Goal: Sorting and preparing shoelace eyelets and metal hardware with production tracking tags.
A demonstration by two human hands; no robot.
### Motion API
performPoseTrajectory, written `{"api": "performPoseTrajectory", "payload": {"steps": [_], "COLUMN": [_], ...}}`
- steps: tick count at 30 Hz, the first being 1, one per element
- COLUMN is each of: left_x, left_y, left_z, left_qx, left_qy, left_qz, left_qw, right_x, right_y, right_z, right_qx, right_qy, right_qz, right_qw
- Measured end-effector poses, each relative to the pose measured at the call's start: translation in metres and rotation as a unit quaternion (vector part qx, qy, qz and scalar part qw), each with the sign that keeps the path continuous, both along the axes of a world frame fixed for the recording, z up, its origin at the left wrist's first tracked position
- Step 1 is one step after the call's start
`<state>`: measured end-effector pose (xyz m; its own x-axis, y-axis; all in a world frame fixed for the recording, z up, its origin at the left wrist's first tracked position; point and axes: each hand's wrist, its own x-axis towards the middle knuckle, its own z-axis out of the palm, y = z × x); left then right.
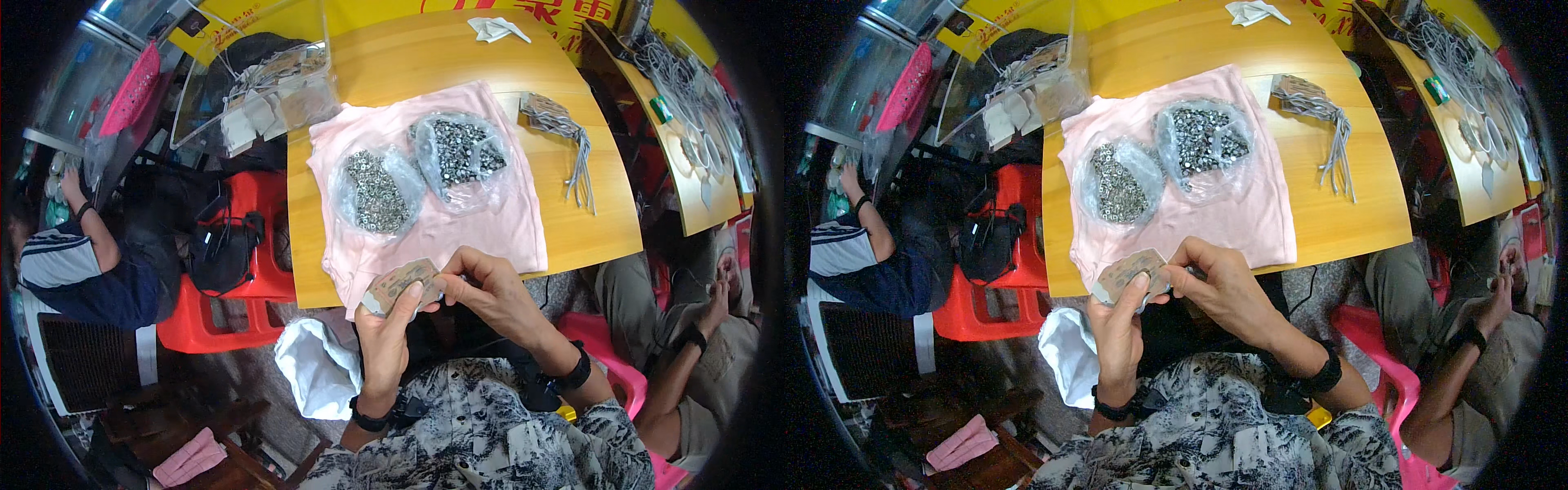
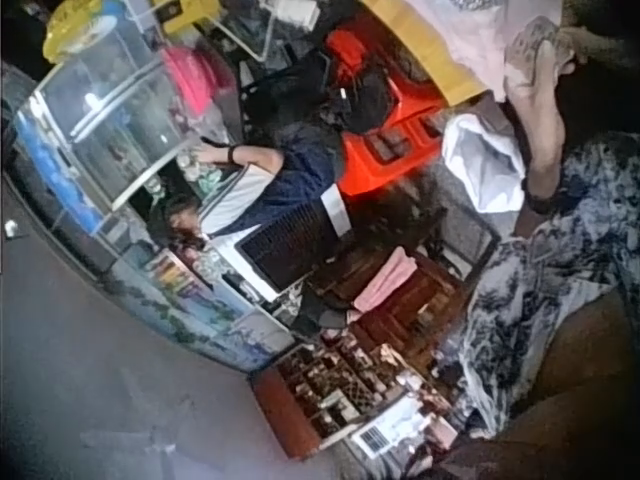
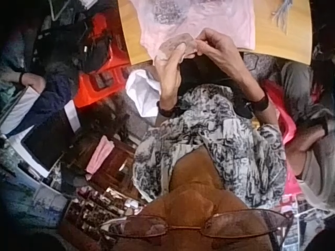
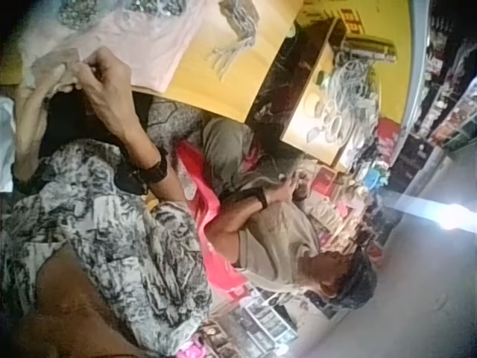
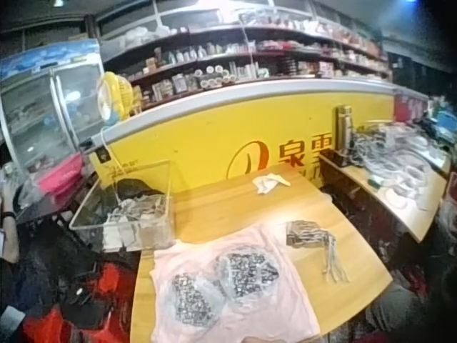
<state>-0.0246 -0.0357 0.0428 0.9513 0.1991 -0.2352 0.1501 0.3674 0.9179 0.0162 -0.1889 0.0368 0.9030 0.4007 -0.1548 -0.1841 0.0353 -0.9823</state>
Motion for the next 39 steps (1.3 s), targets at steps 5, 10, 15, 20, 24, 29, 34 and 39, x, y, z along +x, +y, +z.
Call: {"api": "performPoseTrajectory", "payload": {"steps": [5,10,15,20,24,29,34,39], "left_x": [0.002,0.006,0.008,0.01,0.013,0.015,0.017,0.017], "left_y": [0.004,0.014,0.027,0.029,0.031,0.036,0.037,0.038], "left_z": [-0.003,-0.009,-0.017,-0.018,-0.017,-0.016,-0.022,-0.022], "left_qx": [-0.005,-0.039,-0.055,-0.023,-0.034,-0.044,-0.042,-0.044], "left_qy": [0.014,0.023,0.013,0.011,0.019,0.028,0.03,0.034], "left_qz": [-0.001,0.02,0.017,-0.001,-0.012,-0.017,-0.028,-0.033], "left_qw": [1.0,0.999,0.998,1.0,0.999,0.998,0.998,0.998], "right_x": [0.003,0.009,0.031,0.072,0.092,0.097,0.101,0.102], "right_y": [0.003,0.011,0.011,0.035,0.056,0.061,0.065,0.057], "right_z": [0.008,0.012,0.01,0.01,-0.008,-0.015,-0.019,-0.013], "right_qx": [-0.039,-0.094,-0.153,-0.205,-0.331,-0.389,-0.406,-0.31], "right_qy": [-0.027,-0.07,-0.153,-0.299,-0.368,-0.371,-0.382,-0.341], "right_qz": [0.001,0.021,0.07,0.045,0.027,0.032,0.024,0.005], "right_qw": [0.999,0.993,0.974,0.931,0.869,0.843,0.83,0.888]}}
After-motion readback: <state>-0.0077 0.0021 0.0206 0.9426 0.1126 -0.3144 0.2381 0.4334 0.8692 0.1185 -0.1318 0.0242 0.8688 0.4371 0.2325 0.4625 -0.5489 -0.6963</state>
